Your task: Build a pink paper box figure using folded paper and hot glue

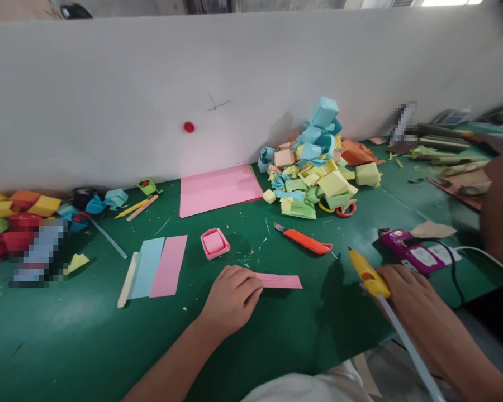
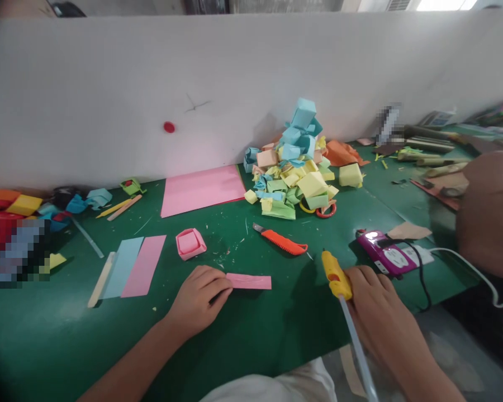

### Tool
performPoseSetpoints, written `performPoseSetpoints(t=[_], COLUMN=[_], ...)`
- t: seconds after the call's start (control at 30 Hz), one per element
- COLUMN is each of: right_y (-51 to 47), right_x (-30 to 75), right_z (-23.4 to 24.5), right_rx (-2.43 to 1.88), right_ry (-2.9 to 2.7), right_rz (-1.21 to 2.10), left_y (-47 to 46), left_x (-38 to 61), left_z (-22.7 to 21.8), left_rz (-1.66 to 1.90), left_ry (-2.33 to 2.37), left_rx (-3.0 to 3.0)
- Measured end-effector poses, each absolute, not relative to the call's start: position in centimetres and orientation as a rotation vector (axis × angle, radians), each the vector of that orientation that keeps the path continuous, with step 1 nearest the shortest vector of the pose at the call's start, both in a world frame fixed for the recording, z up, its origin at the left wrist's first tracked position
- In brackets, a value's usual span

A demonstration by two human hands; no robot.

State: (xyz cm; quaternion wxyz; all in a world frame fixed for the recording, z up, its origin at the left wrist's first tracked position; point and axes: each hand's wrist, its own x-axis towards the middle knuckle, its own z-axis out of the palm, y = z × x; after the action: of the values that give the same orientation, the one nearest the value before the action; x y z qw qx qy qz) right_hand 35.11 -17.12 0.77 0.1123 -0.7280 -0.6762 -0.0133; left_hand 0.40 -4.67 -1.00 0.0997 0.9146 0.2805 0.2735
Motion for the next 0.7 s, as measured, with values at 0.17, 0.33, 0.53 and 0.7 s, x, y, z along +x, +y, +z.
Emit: performPoseSetpoints(t=[0.17, 0.33, 0.53, 0.7], right_y=[-17.1, -16.4, -15.8, -14.1], right_x=[36.1, 35.9, 31.6, 25.3], right_z=[-1.5, -2.6, 0.8, 2.7], right_rx=[-2.370, -2.541, -2.213, -1.551], right_ry=[-1.996, -1.804, -2.047, -2.457], right_rz=[-0.267, -0.447, -0.497, -0.012], left_y=[-4.9, -4.8, -4.9, -4.9], left_x=[0.4, 0.5, 0.8, 1.0], left_z=[-0.7, -0.6, -0.1, -0.2], left_rz=[0.758, 0.702, 0.532, 0.446], left_ry=[0.815, 0.826, 0.842, 0.872], left_rx=[2.694, 2.677, 2.660, 2.654])
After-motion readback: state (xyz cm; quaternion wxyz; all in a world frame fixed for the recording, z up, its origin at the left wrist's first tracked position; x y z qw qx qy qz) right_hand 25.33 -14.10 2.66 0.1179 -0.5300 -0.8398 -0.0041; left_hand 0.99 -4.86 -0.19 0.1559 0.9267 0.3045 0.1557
